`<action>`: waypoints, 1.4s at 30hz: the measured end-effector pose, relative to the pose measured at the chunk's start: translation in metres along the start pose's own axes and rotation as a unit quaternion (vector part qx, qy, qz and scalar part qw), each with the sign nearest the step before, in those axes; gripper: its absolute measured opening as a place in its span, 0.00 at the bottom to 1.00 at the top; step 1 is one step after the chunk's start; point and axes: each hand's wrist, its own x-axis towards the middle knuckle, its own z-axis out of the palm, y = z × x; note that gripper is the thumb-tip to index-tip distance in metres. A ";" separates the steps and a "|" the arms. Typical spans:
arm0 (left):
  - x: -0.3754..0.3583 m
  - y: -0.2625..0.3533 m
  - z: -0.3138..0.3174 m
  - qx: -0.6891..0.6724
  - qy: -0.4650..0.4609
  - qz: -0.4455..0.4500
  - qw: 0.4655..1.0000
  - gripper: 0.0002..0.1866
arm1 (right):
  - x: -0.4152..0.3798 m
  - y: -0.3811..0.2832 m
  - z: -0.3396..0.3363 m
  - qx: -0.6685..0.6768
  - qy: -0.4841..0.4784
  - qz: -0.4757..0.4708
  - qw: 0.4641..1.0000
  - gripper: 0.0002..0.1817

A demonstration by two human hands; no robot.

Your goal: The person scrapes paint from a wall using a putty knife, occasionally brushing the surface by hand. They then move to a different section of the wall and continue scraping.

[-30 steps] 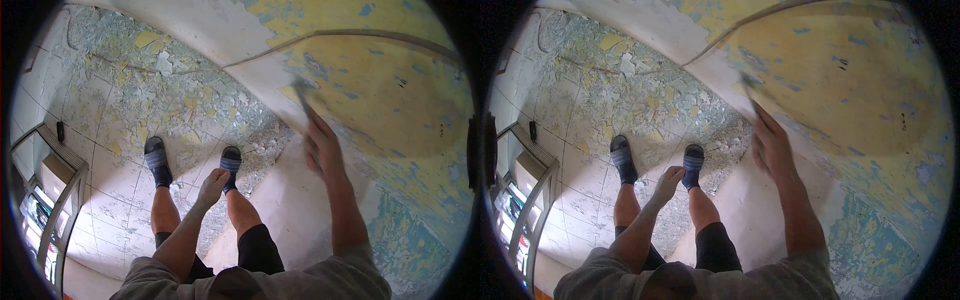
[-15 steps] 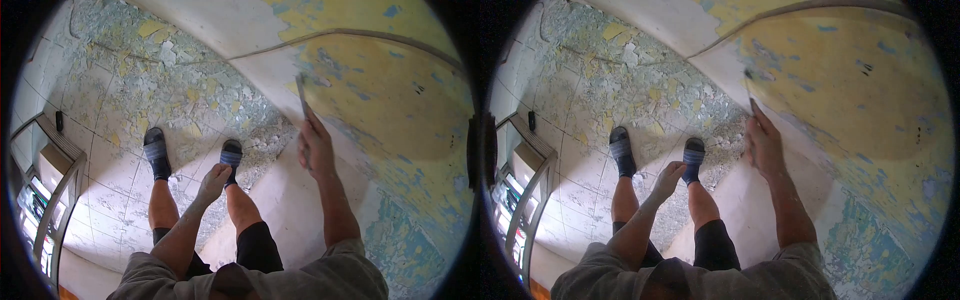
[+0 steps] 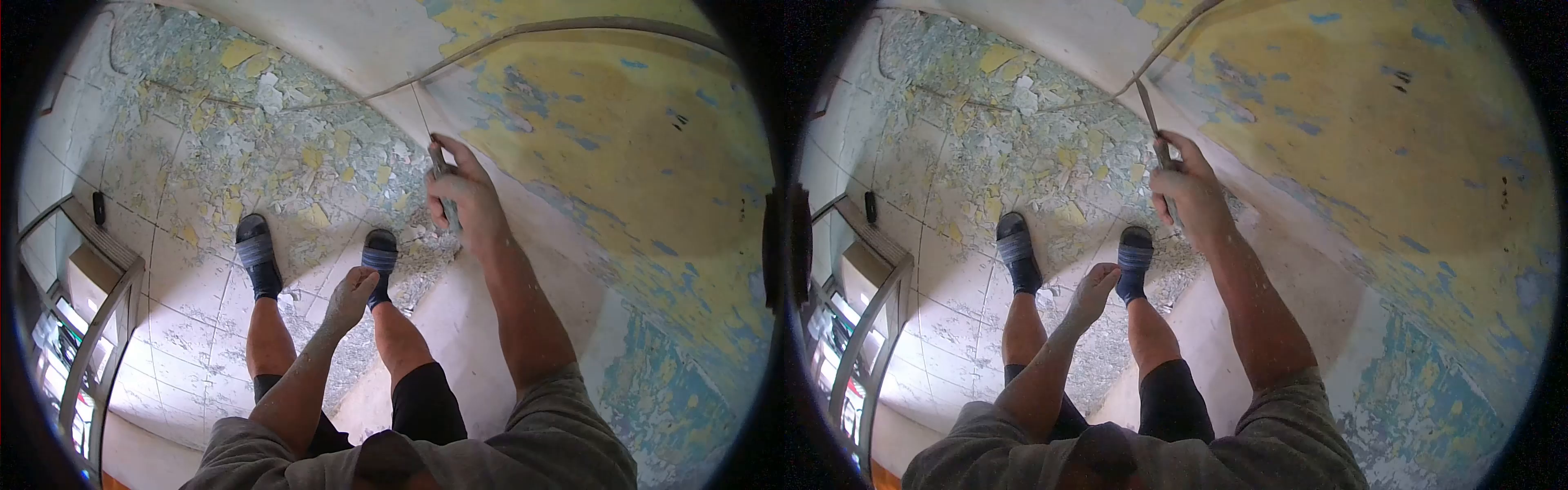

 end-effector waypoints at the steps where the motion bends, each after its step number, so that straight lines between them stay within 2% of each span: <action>1: 0.000 0.000 0.001 -0.011 -0.001 -0.009 1.000 0.18 | -0.011 0.002 -0.003 0.025 0.008 -0.003 1.000 0.32; 2: 0.001 0.001 0.003 -0.022 -0.003 -0.017 1.000 0.18 | -0.022 0.003 -0.003 0.024 0.017 -0.004 1.000 0.32; 4: 0.002 0.002 0.005 -0.038 -0.011 -0.012 0.999 0.18 | -0.042 0.003 -0.005 0.039 0.096 0.008 0.995 0.32; 5: 0.001 0.003 0.006 -0.054 -0.007 -0.006 0.998 0.17 | -0.050 0.006 -0.011 0.038 0.102 0.009 0.994 0.32; 7: 0.000 0.005 0.006 -0.071 -0.009 -0.015 0.997 0.17 | -0.066 0.013 -0.030 0.007 0.121 0.094 0.988 0.30; 13: 0.002 -0.002 0.003 -0.087 0.000 -0.023 0.996 0.17 | -0.135 -0.014 -0.028 0.069 0.151 0.148 0.975 0.27; 14: 0.003 -0.004 0.003 -0.091 0.004 -0.021 0.996 0.17 | -0.130 -0.019 -0.026 0.069 0.150 0.148 0.975 0.27; 16: 0.004 -0.002 0.002 -0.093 0.001 -0.019 0.995 0.17 | -0.105 -0.027 -0.024 0.031 0.149 0.090 0.984 0.26; 18: 0.000 0.000 0.006 -0.097 -0.003 -0.019 0.995 0.17 | -0.045 -0.014 -0.020 -0.010 0.227 0.093 0.969 0.25; 19: 0.001 0.002 0.005 -0.078 -0.001 -0.012 0.997 0.18 | -0.031 -0.007 -0.020 -0.010 0.223 0.089 0.971 0.25; 21: 0.001 0.000 -0.002 -0.053 0.001 -0.008 0.999 0.18 | -0.019 0.000 -0.012 -0.032 0.129 0.108 0.985 0.24; 25: 0.002 -0.008 -0.002 -0.080 0.003 -0.016 0.997 0.18 | -0.090 -0.012 -0.008 -0.022 0.138 0.111 0.984 0.28; 27: 0.004 0.002 -0.004 -0.095 0.017 -0.009 0.995 0.18 | -0.103 -0.013 -0.015 0.013 0.182 0.100 0.978 0.28; 29: -0.001 0.008 -0.002 -0.064 0.006 -0.009 0.998 0.18 | -0.057 -0.011 -0.033 -0.018 0.203 0.101 0.974 0.26; 31: 0.005 -0.005 0.003 -0.084 0.001 0.001 0.996 0.18 | 0.001 0.004 -0.046 -0.094 0.119 0.143 0.978 0.26; 35: -0.001 0.000 -0.009 -0.092 0.017 -0.014 0.996 0.18 | -0.049 -0.009 -0.017 -0.104 0.127 0.137 0.977 0.27; 37: -0.002 0.008 -0.010 -0.085 0.022 -0.021 0.996 0.18 | -0.099 -0.020 -0.012 0.038 0.145 0.099 0.984 0.26; 40: -0.007 0.008 -0.007 -0.070 0.016 -0.023 0.997 0.18 | -0.081 -0.029 -0.020 0.006 0.142 0.079 0.987 0.27; 42: 0.004 -0.001 -0.004 -0.083 0.009 -0.016 0.996 0.18 | -0.041 -0.018 -0.027 -0.028 0.146 0.083 0.985 0.27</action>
